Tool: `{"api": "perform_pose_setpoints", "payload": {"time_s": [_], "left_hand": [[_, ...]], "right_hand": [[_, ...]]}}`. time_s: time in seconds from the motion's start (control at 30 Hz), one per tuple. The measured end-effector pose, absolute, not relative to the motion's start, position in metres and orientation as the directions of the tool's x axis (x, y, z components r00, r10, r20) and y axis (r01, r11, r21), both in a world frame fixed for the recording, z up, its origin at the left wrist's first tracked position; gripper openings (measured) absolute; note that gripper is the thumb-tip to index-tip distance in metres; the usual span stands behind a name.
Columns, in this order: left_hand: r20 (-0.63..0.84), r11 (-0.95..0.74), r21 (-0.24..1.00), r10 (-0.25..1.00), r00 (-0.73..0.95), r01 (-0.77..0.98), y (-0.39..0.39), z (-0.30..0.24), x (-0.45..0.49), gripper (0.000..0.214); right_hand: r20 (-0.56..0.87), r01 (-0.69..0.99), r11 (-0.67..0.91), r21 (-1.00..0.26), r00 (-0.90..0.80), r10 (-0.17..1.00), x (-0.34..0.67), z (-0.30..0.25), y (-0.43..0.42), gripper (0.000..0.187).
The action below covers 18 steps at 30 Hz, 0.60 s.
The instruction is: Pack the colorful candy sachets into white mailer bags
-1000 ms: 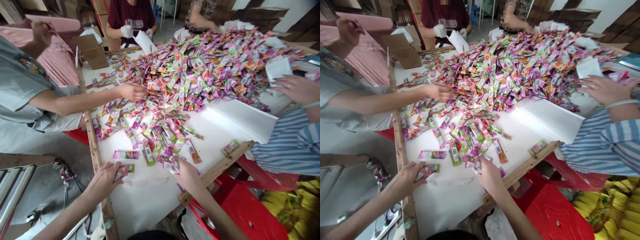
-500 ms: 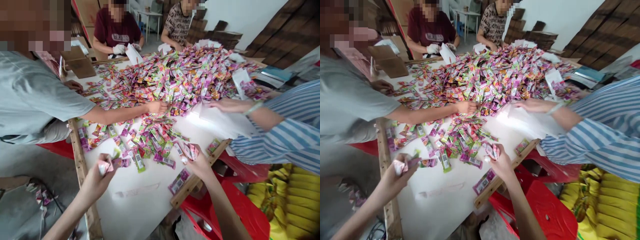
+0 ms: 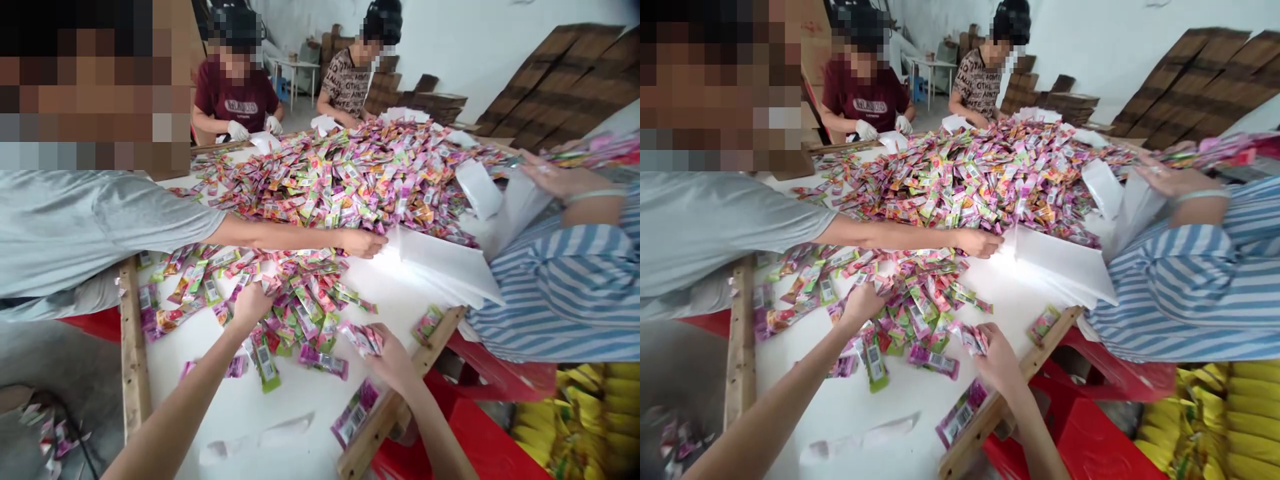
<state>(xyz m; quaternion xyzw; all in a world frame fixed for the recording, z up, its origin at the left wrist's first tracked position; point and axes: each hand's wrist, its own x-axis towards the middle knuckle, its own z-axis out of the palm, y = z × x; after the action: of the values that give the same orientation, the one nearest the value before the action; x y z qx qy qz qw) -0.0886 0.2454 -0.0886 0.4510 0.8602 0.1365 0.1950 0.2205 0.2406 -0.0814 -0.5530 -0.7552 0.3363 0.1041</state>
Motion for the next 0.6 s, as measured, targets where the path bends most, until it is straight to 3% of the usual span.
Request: {"api": "perform_pose_setpoints", "payload": {"time_s": [0.13, 0.27, 0.33, 0.47, 0.53, 0.6], "left_hand": [[-0.18, 0.568, 0.51, 0.805, -0.565, 0.646, 0.224, -0.085, -0.099, 0.035], [-0.008, 0.413, 0.742, 0.793, -0.609, 0.528, 0.187, -0.062, -0.112, 0.034], [0.074, 0.299, 0.804, 0.808, -0.585, 0.515, 0.174, -0.049, -0.109, 0.029], [-0.005, 0.24, 0.865, 0.882, -0.472, 0.44, 0.178, -0.035, -0.092, 0.025], [-0.007, 0.226, 0.858, 0.903, -0.43, 0.461, 0.195, -0.038, -0.087, 0.027], [0.005, 0.256, 0.796, 0.903, -0.429, 0.548, 0.218, -0.045, -0.087, 0.031]], "right_hand": [[-0.296, 0.67, 0.111, -0.734, -0.462, 0.836, 0.22, -0.067, 0.249, 0.018], [-0.15, 0.617, 0.088, -0.782, -0.323, 0.934, 0.216, -0.068, 0.265, 0.039], [-0.098, 0.688, 0.145, -0.711, -0.302, 0.948, 0.2, -0.072, 0.275, 0.036], [-0.138, 0.893, 0.209, -0.398, -0.284, 0.949, 0.143, -0.078, 0.295, 0.022], [-0.166, 0.941, 0.185, -0.284, -0.238, 0.957, 0.12, -0.081, 0.301, 0.021], [-0.173, 0.949, 0.192, -0.25, -0.239, 0.956, 0.11, -0.084, 0.303, 0.021]]}}
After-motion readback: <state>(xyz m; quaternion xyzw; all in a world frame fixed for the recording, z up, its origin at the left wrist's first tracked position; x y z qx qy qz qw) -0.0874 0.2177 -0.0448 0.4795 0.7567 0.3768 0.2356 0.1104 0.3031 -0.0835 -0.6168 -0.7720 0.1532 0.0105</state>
